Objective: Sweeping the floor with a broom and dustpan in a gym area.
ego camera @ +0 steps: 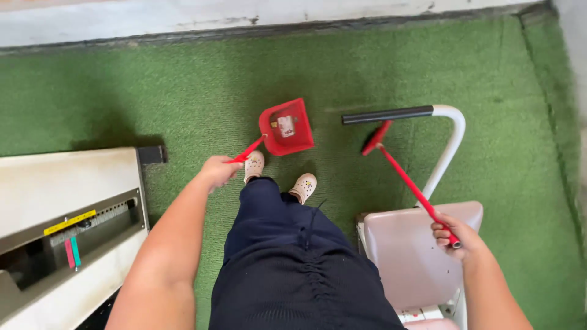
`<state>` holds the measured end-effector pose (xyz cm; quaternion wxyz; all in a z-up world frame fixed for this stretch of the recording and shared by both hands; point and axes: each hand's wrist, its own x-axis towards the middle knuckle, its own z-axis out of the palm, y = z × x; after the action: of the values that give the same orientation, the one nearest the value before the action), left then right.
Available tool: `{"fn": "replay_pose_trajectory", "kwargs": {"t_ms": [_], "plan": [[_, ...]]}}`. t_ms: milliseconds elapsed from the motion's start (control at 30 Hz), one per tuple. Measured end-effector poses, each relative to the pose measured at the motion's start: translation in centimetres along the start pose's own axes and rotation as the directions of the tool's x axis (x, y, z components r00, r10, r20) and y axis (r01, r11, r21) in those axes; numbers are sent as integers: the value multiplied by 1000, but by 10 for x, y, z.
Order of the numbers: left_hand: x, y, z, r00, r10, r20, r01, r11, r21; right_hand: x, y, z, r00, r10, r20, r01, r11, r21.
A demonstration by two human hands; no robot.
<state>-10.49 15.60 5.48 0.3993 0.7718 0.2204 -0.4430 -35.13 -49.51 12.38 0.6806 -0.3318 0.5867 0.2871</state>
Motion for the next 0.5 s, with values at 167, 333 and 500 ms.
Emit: {"fn": "replay_pose_trajectory", "kwargs": {"t_ms": [167, 333, 500], "plan": [[-28, -11, -40, 993, -116, -36, 109, 982, -156, 27, -41, 16, 973, -31, -227, -17, 979, -204], [-6, -46, -42, 981, -173, -87, 155, 970, -186, 84, -26, 78, 940, -79, -333, -33, 947, -318], [19, -58, -40, 969, -141, -205, 122, 987, -104, 144, 96, 205, 957, -259, -129, 25, 516, -856]]}}
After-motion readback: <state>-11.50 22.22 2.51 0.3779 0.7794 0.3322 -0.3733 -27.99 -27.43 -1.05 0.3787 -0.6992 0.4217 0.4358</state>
